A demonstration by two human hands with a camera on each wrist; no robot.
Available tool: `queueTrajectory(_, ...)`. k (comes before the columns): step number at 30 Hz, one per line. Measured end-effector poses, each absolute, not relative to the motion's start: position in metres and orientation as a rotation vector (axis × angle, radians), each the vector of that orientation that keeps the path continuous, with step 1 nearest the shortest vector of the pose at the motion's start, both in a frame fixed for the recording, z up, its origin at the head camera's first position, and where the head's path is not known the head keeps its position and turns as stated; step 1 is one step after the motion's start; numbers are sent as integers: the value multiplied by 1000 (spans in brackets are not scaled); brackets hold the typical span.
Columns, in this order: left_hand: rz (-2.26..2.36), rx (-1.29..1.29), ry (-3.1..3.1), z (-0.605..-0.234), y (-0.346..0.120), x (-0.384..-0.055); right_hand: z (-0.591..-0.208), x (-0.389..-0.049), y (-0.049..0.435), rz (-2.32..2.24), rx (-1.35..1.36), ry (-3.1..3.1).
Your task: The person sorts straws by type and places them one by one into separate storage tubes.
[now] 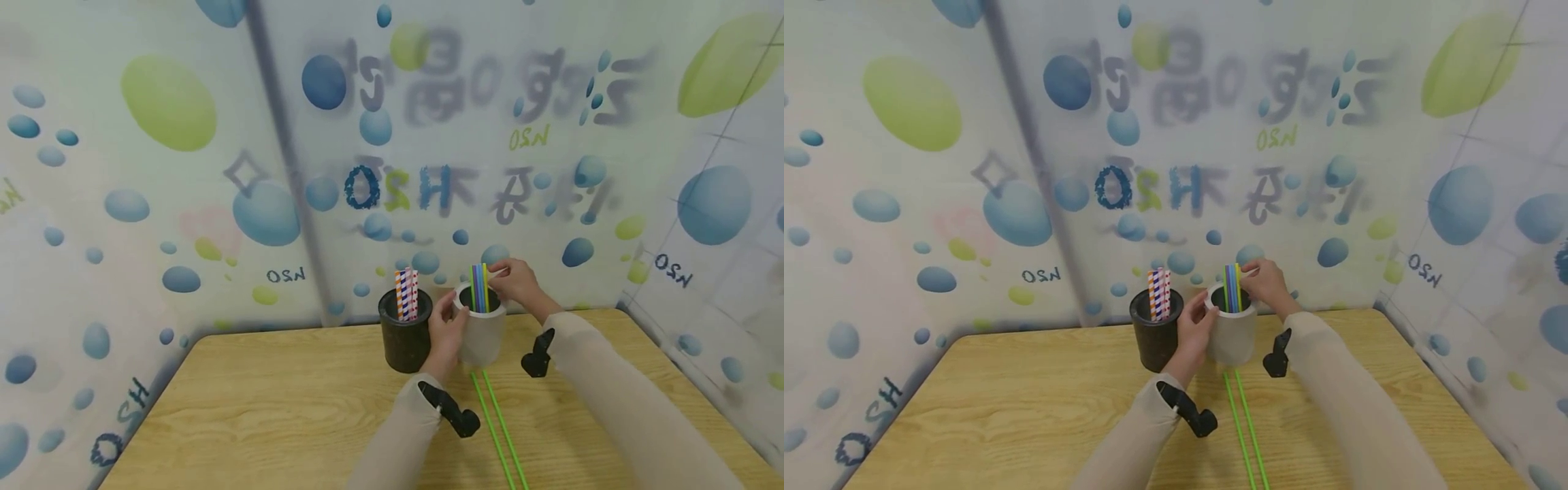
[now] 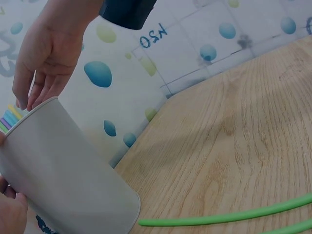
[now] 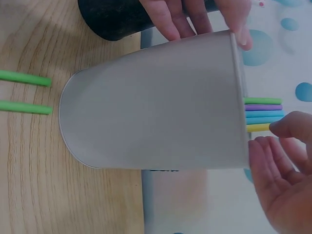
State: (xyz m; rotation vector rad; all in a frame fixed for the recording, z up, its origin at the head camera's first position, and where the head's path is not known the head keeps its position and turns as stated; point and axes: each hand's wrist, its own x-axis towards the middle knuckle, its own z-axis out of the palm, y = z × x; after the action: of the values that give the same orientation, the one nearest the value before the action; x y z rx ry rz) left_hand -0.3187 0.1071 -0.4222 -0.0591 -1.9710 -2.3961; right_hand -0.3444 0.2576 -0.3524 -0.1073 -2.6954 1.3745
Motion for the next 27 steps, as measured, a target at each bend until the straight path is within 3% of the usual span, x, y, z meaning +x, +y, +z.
queueTrajectory(11, -2415, -80, -1950, -424, 106, -319, -351, -318, 268, 1545, -37, -2736)
queueTrajectory(27, -2376, -69, -1961, -422, 106, -318, -381, -283, 285, 1705, 81, -2720)
